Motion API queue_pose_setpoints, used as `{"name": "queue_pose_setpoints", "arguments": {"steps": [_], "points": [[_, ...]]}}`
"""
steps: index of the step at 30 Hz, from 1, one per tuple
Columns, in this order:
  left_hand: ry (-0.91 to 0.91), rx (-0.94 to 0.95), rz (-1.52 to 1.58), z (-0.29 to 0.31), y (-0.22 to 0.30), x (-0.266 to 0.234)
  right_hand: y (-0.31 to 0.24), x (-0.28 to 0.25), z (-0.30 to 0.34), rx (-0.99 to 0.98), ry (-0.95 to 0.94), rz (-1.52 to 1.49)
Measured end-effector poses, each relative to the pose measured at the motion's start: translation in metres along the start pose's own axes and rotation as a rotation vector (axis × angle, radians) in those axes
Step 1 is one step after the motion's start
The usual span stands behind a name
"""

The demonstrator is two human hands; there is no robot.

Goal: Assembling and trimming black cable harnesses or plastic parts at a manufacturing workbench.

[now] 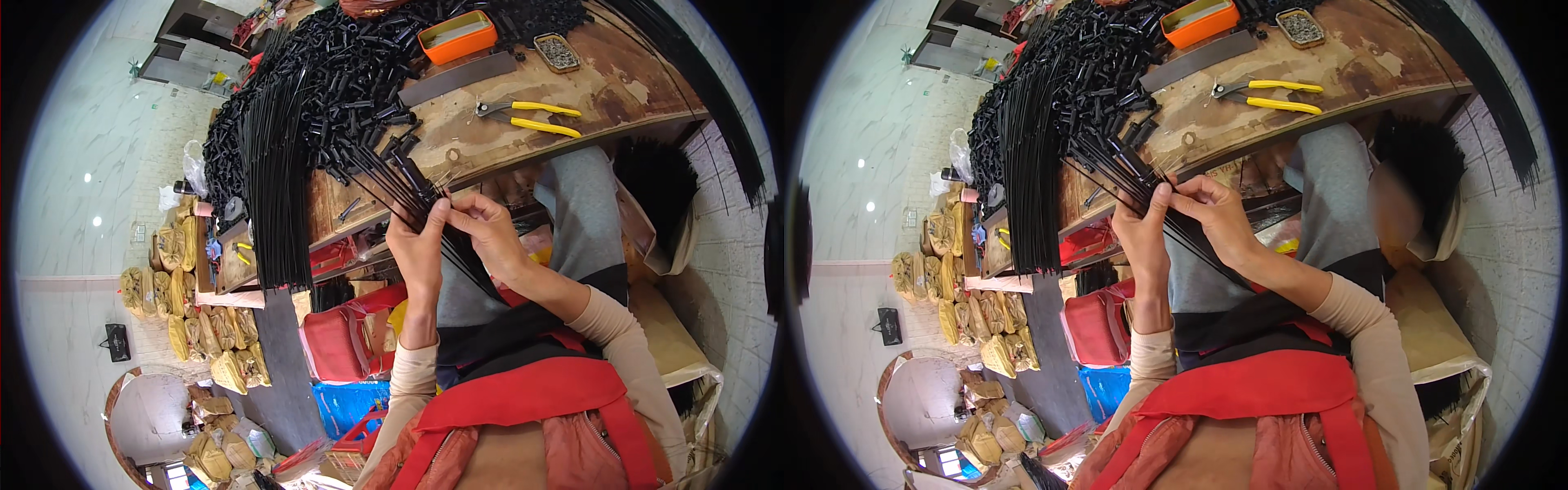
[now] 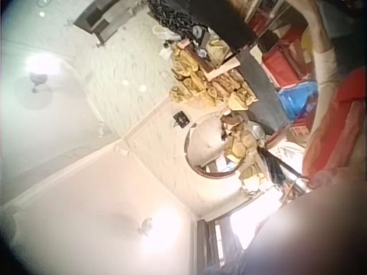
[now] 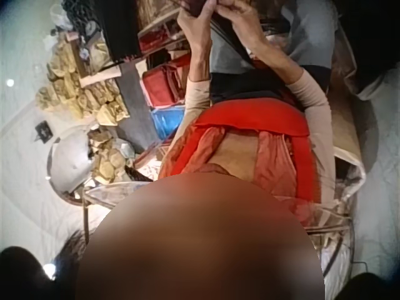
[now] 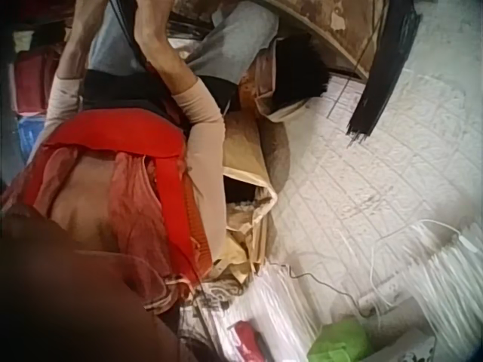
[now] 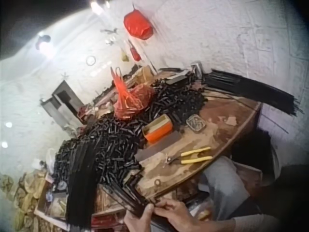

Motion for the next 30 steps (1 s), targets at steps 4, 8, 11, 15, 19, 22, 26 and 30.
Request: {"name": "queue_pose_setpoints", "arguments": {"steps": [4,8,11,15,19,22,26,30], "points": [[-0.057,-0.13,0.186,-0.011,-0.018,-0.008,-0.002,0.001,-0.001,0.023,-0.023,-0.012],[-0.081,-0.154,0.239,-0.013,-0.023,-0.015,-0.001,0.002,0.001,0.056,-0.063,0.044],[-0.132,-0.179,0.277,-0.016,-0.024,-0.013,-0.004,0.004,0.0,0.055,-0.046,0.015],[-0.129,-0.142,0.236,-0.015,-0.024,-0.01,-0.003,0.004,-0.004,0.043,-0.029,0.005],[-0.083,-0.078,0.214,-0.008,-0.016,-0.005,0.001,-0.003,-0.009,0.075,-0.017,-0.08],[-0.058,-0.032,0.183,-0.004,-0.011,-0.004,0.004,-0.008,-0.014,0.109,-0.037,-0.146],[-0.058,0.018,0.052,0.0,-0.002,-0.003,0.004,-0.004,-0.011,0.066,-0.105,-0.101],[0.002,0.031,-0.097,0.007,0.015,0.001,-0.005,0.011,0.007,-0.073,0.079,0.069]]}}
Point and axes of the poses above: each hand's wrist, its own z-axis away from the middle knuckle, its own x-axis out of the palm, y = z × x, the point moved 5 cm from there along -z, towards the middle knuckle, and after that the axes turned 6 degrees about -z, right-handed, at the moved point
